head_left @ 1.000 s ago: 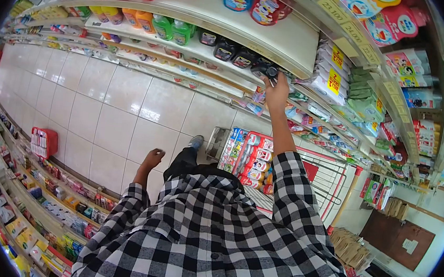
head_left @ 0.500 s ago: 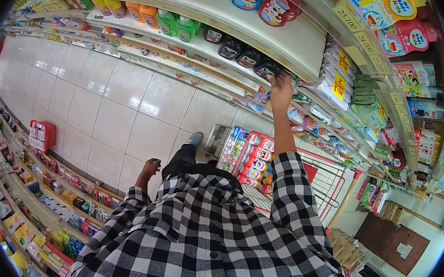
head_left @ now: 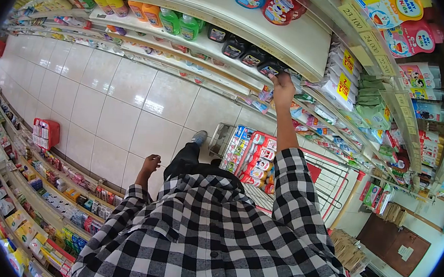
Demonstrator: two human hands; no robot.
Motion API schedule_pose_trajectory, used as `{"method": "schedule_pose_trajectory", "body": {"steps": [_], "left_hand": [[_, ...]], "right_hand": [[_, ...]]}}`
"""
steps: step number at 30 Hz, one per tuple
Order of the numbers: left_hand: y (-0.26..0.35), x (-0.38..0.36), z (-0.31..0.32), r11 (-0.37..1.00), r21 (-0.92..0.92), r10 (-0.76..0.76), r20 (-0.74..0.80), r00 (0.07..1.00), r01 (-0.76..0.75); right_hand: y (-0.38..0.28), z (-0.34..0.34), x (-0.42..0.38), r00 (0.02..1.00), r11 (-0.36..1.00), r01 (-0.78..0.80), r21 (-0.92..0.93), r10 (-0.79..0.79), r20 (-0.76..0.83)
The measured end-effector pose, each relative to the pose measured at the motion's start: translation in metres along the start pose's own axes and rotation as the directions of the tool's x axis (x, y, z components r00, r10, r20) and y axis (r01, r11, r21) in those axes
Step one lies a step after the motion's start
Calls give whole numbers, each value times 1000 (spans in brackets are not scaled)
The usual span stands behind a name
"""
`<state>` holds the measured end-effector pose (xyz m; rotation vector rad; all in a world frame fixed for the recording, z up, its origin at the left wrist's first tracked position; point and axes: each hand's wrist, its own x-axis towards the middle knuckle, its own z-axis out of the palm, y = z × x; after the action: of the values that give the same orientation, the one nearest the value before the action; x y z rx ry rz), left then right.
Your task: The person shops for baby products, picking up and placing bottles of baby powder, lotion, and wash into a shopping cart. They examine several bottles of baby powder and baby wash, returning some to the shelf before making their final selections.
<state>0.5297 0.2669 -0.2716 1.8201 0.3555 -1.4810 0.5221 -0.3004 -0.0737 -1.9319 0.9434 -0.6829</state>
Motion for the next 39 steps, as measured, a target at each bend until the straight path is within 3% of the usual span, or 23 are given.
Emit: {"method": "schedule_pose_trajectory", "body": {"steps": [7, 18, 20, 21, 23, 24, 26, 28, 29, 31, 32, 33, 34, 35, 36, 39], "left_hand": [[-22, -5, 2, 997, -6, -72, 20, 997, 72], [-4, -8, 1, 1000, 19, -2, -7, 1000, 2], [8, -4, -1, 999, 53, 11, -14, 1000, -10], [9, 9, -2, 971, 176, 169, -13, 986, -164], [40, 5, 3, 834, 371, 442, -10, 897, -408], [87, -26, 14, 747, 449, 556, -18, 831, -490], [185, -92, 40, 582, 541, 663, 117, 740, -607], [275, -168, 67, 364, 496, 752, 344, 563, -789], [313, -208, 82, 294, 499, 738, 423, 526, -815], [362, -270, 116, 26, 463, 748, 579, 324, -886], [381, -302, 136, -34, 494, 639, 679, 361, -869], [397, -344, 142, -295, 412, 549, 812, 200, -862], [394, -373, 159, -297, 339, 579, 808, 114, -893], [398, -407, 158, -352, 109, 579, 806, -125, -930], [389, -438, 177, -347, 156, 598, 796, -90, -925], [400, -478, 198, -436, -141, 349, 884, -311, -889]], "right_hand": [[8, -7, 3, 999, 999, 31, -14, -30, 37], [-2, -15, -5, 999, 1000, 13, -25, -12, 38], [3, -16, -8, 1000, 992, -20, -122, 18, -14], [0, -17, -13, 1000, 993, -23, -119, 20, -20], [-10, -26, -40, 979, 999, 33, -3, -33, -201], [-12, -32, -57, 978, 998, 58, 27, -52, -203], [-5, -46, -96, 960, 975, 123, -187, -165, -224], [2, -65, -142, 962, 947, 103, -304, -173, -214], [10, -75, -167, 969, 954, 39, -299, -109, -222], [54, -102, -219, 966, 951, -22, -307, -59, -253], [56, -116, -244, 975, 930, -90, -355, 9, -224], [62, -129, -275, 972, 923, -114, -367, 26, -236], [72, -136, -293, 965, 926, -135, -354, 41, -259], [72, -144, -314, 948, 919, -195, -343, 87, -306], [65, -152, -339, 924, 905, -267, -333, 142, -354], [46, -176, -419, 797, 818, -497, -288, 299, -525]]}}
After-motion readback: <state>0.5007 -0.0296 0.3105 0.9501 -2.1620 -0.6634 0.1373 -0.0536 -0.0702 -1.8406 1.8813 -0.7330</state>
